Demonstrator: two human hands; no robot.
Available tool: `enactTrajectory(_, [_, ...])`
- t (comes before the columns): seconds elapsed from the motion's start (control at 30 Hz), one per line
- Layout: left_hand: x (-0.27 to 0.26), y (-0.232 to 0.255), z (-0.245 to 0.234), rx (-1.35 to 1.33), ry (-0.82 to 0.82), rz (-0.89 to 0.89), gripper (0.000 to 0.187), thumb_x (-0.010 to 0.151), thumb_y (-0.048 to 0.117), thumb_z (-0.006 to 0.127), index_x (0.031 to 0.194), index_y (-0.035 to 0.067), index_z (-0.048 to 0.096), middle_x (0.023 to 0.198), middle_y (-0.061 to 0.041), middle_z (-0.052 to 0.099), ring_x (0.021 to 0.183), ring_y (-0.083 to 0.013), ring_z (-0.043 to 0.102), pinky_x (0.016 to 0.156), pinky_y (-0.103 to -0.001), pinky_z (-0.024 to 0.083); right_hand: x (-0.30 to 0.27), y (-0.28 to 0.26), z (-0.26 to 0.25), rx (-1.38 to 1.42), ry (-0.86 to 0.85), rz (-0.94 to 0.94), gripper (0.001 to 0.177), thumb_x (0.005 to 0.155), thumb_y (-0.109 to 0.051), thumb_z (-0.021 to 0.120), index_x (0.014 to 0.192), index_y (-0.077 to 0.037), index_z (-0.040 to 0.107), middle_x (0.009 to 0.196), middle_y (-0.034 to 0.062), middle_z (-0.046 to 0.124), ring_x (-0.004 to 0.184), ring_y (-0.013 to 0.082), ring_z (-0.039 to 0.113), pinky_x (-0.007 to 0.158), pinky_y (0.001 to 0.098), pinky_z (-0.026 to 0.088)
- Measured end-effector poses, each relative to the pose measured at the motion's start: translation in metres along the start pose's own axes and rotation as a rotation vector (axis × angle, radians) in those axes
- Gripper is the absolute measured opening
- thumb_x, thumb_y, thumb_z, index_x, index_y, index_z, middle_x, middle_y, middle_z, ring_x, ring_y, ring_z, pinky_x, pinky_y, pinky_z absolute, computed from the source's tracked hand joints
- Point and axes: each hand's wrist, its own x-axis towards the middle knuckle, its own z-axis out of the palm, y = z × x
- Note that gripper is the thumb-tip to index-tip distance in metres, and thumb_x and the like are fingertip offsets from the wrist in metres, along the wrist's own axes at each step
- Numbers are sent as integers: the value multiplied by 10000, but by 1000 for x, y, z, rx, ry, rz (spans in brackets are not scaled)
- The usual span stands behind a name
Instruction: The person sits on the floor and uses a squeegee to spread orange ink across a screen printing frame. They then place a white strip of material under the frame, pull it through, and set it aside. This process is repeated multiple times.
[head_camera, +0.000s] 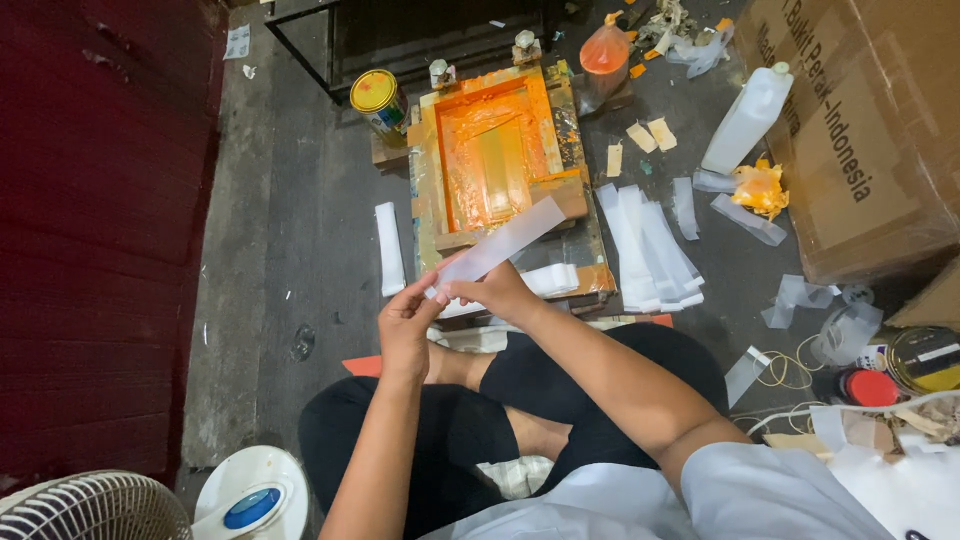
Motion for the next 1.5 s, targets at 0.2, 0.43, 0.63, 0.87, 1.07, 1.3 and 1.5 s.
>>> enactTrajectory(0.2, [2,-10,-10,51,-27,10,474,800,-62,809,1257,27,719,850,-82,707,783,-131,717,800,-271,607,1,4,-4,-38,19,32,393,775,-45,781,1148,65,720,817,164,748,660,186,714,662,306,603])
enactTrajectory(0.43, [-8,9,-6,60,-13,7,475,805,-56,812,1264,16,715,796,-61,669,757,-129,712,781,-263,596,0,0,-9,-84,49,48,274,802,-125,802,1043,-1,762,741,122,746,604,156,704,638,290,589])
enactTrajectory(0.63, [-16,20,-15,51,10,-3,496,790,-84,807,1270,-2,709,797,-84,653,752,-145,698,817,-307,607,4,4,-15,-45,123,63,265,806,-142,838,998,11,738,741,148,738,574,187,706,620,295,596])
enactTrajectory(0.87, [-34,30,-37,44,62,16,489,787,-73,814,1258,14,717,862,-105,678,765,-136,677,839,-327,619,1,-5,-23,-21,210,14,191,797,-90,808,886,44,705,668,136,716,538,160,702,557,260,592])
enactTrajectory(1.07, [-38,6,-82,47,96,29,472,809,-70,788,1266,18,711,888,-131,696,795,-156,696,820,-288,598,10,6,-51,-93,219,-57,203,843,-113,807,976,31,754,677,149,713,553,172,716,550,254,595])
enactTrajectory(1.3, [-48,-6,-123,96,98,29,465,806,-66,790,1258,16,718,884,-133,721,790,-151,696,807,-289,599,6,21,-50,-199,162,-69,175,900,-120,784,1026,1,773,700,130,715,585,143,705,589,229,585])
enactTrajectory(1.5, [-45,6,-147,368,118,-7,314,796,142,864,1105,111,818,806,-91,685,756,-121,582,727,-321,535,4,30,-30,-351,127,-104,174,888,-74,785,1040,8,768,720,95,690,612,140,680,610,242,572])
